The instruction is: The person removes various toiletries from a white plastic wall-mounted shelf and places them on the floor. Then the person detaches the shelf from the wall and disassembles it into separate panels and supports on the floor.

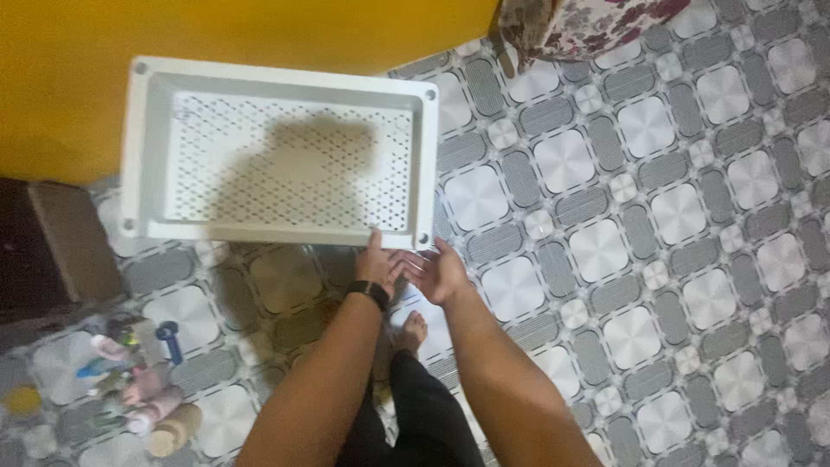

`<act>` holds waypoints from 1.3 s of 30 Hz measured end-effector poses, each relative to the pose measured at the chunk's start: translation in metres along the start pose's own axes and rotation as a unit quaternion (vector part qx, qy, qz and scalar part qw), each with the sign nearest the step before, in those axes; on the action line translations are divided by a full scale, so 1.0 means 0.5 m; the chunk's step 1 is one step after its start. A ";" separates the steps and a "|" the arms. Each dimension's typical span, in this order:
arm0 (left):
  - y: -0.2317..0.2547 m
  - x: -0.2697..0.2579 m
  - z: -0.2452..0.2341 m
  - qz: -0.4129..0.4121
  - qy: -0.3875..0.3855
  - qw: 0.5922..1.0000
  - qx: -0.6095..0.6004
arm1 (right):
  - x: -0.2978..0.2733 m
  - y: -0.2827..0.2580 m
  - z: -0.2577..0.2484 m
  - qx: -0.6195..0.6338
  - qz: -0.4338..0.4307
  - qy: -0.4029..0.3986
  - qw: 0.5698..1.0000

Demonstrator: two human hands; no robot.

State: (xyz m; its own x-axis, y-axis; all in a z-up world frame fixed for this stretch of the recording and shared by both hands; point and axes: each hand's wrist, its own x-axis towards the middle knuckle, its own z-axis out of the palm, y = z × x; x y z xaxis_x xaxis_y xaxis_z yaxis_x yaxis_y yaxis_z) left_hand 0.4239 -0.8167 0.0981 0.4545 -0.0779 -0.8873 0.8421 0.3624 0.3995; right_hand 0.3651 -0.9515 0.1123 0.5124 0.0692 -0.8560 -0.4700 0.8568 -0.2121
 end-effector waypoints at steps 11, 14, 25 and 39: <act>-0.003 -0.063 0.027 0.108 -0.006 0.992 -0.072 | 0.241 0.012 -0.069 0.169 0.145 -0.278 0.934; -0.006 -0.069 0.046 0.127 0.027 0.991 -0.032 | 0.252 0.019 -0.037 0.194 0.123 -0.158 0.960; -0.010 -0.010 0.049 0.082 0.031 0.989 -0.116 | 0.267 0.015 -0.013 0.243 0.119 0.005 0.963; 0.060 -0.065 0.076 0.030 0.048 0.997 -0.051 | 0.236 -0.003 0.022 0.206 0.139 0.025 0.968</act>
State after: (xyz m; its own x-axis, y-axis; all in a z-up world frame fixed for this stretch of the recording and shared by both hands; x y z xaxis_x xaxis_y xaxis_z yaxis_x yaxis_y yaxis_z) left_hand 0.4454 -0.8386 0.1475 0.4697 0.0336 -0.8822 0.7782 0.4561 0.4317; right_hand 0.4339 -0.9390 0.0170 0.3659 0.3109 -0.8772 -0.2528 0.9403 0.2278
